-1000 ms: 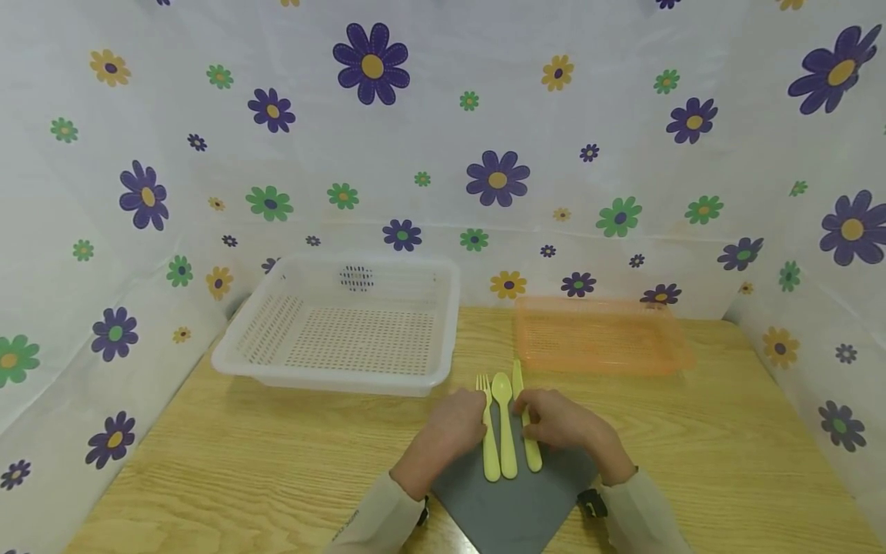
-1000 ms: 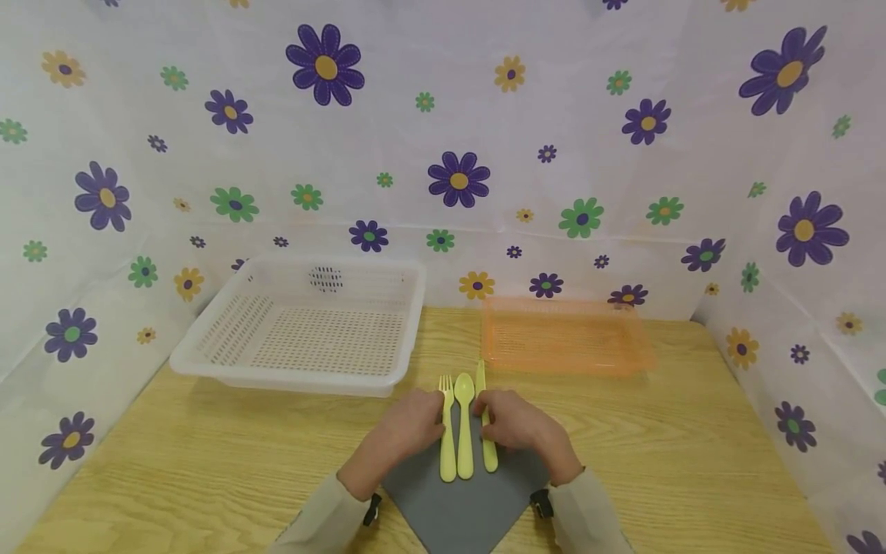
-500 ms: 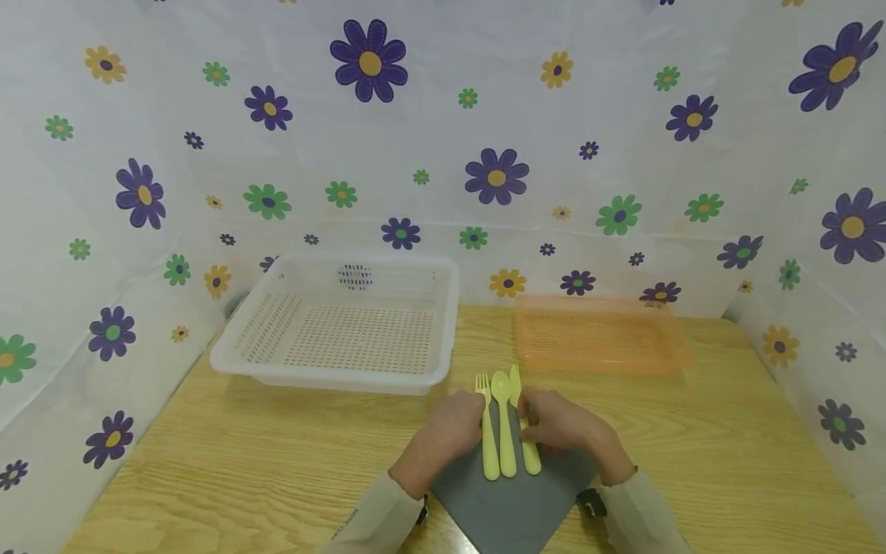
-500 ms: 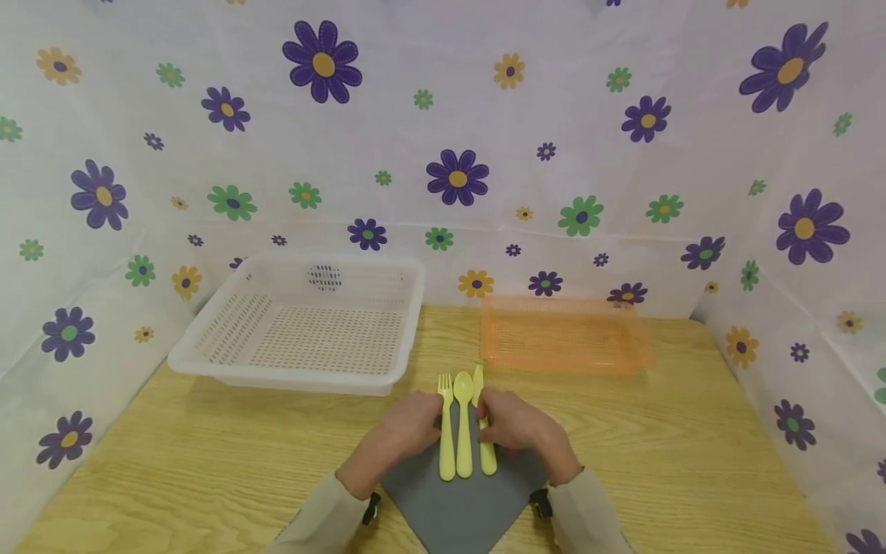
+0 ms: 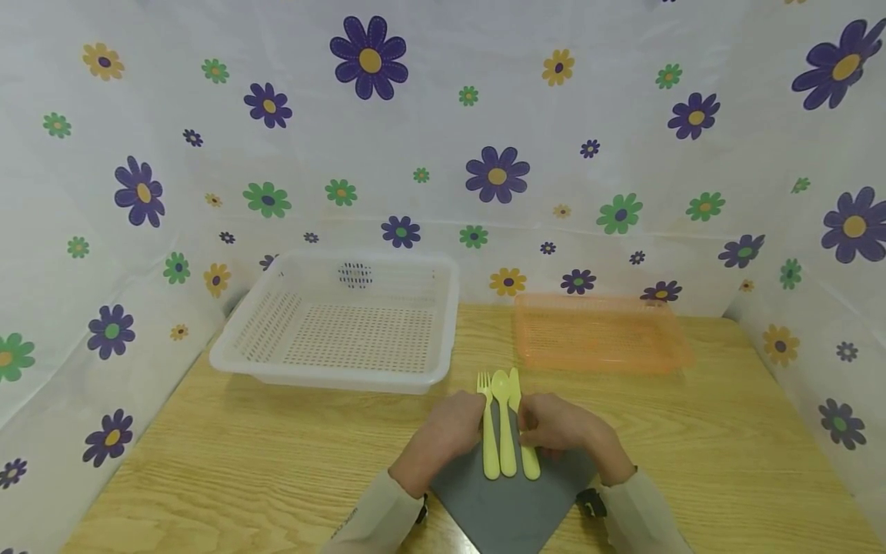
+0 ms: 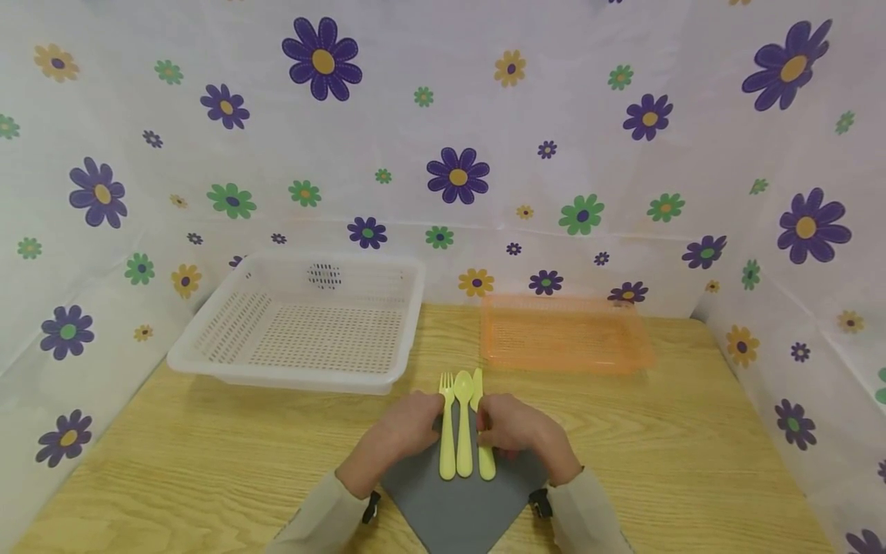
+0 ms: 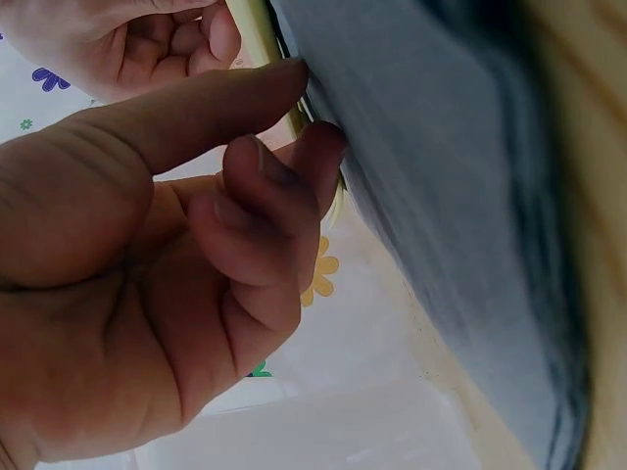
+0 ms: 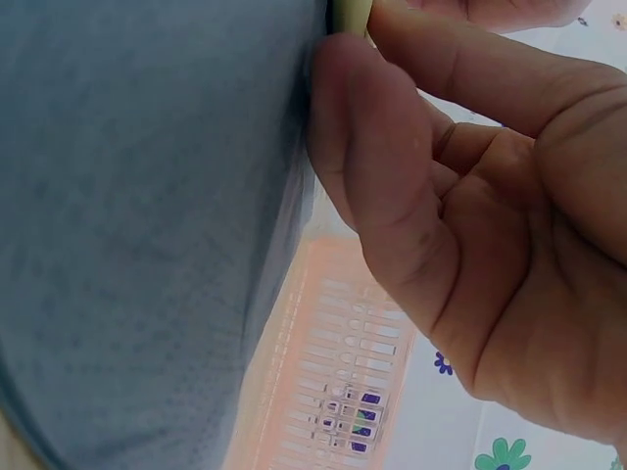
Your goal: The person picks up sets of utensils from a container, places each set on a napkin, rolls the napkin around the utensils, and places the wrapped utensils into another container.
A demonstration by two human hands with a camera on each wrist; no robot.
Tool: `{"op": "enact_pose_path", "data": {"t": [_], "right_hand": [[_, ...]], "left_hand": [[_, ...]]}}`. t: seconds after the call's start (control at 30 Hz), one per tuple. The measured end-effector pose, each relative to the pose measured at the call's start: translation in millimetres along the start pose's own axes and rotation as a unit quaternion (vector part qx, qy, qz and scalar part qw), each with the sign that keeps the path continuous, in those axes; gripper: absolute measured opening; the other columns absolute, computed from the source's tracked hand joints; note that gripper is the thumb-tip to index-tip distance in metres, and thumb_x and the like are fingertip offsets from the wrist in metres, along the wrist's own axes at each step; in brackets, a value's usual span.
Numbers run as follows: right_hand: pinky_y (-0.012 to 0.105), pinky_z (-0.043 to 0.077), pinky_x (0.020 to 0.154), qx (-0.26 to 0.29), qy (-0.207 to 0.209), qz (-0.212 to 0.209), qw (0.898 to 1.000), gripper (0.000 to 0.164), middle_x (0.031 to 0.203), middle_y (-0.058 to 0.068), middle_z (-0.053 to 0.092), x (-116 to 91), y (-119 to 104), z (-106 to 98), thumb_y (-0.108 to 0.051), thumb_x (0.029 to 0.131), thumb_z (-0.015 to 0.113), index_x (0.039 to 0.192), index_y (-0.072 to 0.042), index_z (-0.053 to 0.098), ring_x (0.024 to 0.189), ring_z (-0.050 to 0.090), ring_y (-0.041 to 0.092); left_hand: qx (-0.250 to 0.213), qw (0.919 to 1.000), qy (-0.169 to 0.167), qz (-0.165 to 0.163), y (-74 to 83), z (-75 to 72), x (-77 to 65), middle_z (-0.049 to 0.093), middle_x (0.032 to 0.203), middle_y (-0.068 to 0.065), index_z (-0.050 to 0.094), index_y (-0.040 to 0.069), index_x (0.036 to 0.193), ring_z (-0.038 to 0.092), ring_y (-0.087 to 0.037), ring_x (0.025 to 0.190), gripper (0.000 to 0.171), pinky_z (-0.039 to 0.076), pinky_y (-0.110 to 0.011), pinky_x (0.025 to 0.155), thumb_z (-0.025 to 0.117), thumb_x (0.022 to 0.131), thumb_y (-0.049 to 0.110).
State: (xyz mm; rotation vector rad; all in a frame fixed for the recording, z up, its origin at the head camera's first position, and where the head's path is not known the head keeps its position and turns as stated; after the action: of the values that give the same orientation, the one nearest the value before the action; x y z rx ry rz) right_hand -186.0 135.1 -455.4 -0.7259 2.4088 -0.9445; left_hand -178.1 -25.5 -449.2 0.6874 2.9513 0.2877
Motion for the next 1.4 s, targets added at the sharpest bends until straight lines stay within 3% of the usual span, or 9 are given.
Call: {"op": "enact_pose_path", "data": {"t": [0.43,0.67,0.87,1.17,1.4], "right_hand": [[0.028,0.044,0.039,0.004,0.003,0.013,1.0,0.011,0.061,0.003,0.054,-0.6,2.6,2.5,-0.002,0.087,0.064,0.082,-0.002,0.055,0.043,0.052,0.015],[0.029,0.047,0.044,0.004,-0.003,0.006,1.0,0.011,0.064,0.004,0.057,-5.3,5.3,6.4,-0.007,0.089,0.061,0.079,-0.005,0.058,0.048,0.056,0.017],[0.027,0.046,0.047,-0.011,-0.004,-0.014,1.0,0.009,0.065,0.0,0.057,-11.6,4.9,1.2,-0.011,0.09,0.062,0.081,-0.008,0.059,0.052,0.055,0.013],[0.025,0.041,0.056,-0.06,-0.008,-0.031,0.998,0.011,0.073,-0.005,0.053,-22.7,2.8,-3.5,-0.012,0.083,0.07,0.084,-0.012,0.059,0.064,0.047,0.007],[0.023,0.043,0.059,-0.062,-0.014,-0.051,0.997,0.009,0.075,-0.007,0.054,-37.5,-4.2,-0.5,-0.007,0.083,0.068,0.085,-0.011,0.06,0.067,0.047,0.004]], "left_hand": [[-0.021,0.9989,-0.039,-0.016,-0.1,3.0,2.0,0.051,0.069,-0.003,0.055,0.008,0.084,0.047,-0.014,0.058,0.009,0.042,-0.028,0.049,0.06,0.086,0.001],[-0.033,0.9971,-0.059,0.033,-3.5,-0.3,-8.9,0.053,0.076,-0.003,0.055,0.005,0.091,0.046,-0.013,0.064,0.014,0.043,-0.026,0.056,0.061,0.083,-0.004],[-0.017,0.9954,-0.076,0.056,-6.4,-2.1,-15.8,0.058,0.097,-0.01,0.053,0.004,0.102,0.051,-0.015,0.082,0.028,0.048,-0.029,0.071,0.067,0.079,-0.002],[0.013,0.9961,-0.063,0.06,-6.6,-0.8,-25.0,0.06,0.099,-0.009,0.058,0.007,0.108,0.054,-0.013,0.083,0.031,0.049,-0.027,0.071,0.068,0.08,0.0],[0.06,0.9943,-0.043,0.077,-7.9,-0.4,-36.7,0.059,0.088,-0.003,0.06,0.013,0.093,0.053,-0.011,0.074,0.014,0.048,-0.026,0.064,0.066,0.083,0.004]]}}
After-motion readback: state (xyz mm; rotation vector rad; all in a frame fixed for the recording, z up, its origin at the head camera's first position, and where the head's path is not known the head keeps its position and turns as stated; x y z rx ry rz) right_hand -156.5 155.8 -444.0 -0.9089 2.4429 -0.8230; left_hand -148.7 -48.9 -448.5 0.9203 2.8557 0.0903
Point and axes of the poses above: each hand's wrist, its own x-axis towards the middle knuckle, its own z-axis out of the palm, y = z × x, the point moved 3 cm from there along x, towards the middle knuckle
